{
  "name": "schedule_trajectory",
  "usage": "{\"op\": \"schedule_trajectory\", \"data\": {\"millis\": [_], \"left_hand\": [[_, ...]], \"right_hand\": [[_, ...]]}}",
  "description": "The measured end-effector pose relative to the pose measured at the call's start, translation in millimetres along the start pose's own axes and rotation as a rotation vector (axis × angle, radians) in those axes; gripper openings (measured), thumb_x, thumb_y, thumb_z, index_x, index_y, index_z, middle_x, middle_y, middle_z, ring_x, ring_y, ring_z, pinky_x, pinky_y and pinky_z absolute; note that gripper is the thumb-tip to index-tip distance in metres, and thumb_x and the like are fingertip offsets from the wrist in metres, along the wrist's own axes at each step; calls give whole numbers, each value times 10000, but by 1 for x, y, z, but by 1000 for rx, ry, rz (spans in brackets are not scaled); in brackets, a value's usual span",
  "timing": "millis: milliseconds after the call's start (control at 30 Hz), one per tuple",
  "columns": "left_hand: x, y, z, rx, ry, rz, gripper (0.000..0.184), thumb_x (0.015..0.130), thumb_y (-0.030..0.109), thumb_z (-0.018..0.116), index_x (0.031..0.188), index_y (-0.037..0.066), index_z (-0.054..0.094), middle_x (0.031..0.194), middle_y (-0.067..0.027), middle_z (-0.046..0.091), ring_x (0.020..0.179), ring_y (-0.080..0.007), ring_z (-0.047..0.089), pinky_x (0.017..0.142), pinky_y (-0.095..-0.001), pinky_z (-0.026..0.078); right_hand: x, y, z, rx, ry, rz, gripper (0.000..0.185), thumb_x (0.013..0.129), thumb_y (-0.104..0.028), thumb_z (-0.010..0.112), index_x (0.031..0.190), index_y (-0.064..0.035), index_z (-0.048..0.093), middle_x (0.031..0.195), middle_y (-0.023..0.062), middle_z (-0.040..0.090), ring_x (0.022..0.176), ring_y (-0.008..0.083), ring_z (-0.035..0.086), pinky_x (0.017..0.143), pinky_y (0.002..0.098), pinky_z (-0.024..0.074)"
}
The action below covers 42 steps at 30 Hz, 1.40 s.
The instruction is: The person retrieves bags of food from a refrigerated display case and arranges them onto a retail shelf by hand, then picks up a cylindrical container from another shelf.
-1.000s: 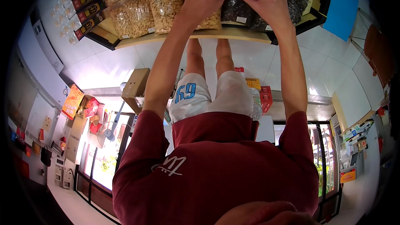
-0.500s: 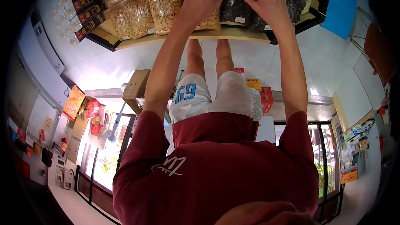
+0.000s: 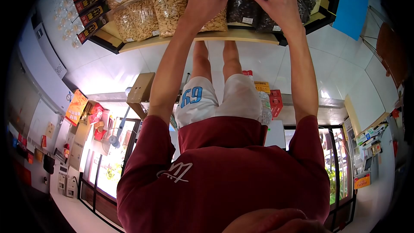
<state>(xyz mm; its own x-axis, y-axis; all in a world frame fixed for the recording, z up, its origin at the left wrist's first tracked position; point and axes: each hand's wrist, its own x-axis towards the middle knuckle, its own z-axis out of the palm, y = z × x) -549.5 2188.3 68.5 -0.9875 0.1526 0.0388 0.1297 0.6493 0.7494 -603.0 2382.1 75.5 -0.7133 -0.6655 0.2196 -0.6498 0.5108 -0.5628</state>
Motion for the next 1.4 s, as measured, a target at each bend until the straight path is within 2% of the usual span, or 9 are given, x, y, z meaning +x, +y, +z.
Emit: {"op": "schedule_trajectory", "data": {"millis": [1167, 1400], "left_hand": [[6, 1, -2, -21, -75, -72, 106, 834, 87, 637, 923, 34, 660, 824, -160, 663, 741, -365, 644, 654, -419, 514], [6, -2, 1, -29, -35, -15, 121, 825, 72, 636, 933, 26, 661, 836, -160, 665, 750, -362, 647, 668, -411, 523]], "right_hand": [[-3, 9, -12, -12, 57, 5, 116, 654, -43, 705, 692, -41, 595, 746, 79, 553, 777, 271, 565, 723, 377, 463], [-6, 15, -13, -49, 35, 1, 124, 652, -53, 708, 703, -46, 595, 754, 79, 554, 783, 274, 566, 735, 378, 467]]}}
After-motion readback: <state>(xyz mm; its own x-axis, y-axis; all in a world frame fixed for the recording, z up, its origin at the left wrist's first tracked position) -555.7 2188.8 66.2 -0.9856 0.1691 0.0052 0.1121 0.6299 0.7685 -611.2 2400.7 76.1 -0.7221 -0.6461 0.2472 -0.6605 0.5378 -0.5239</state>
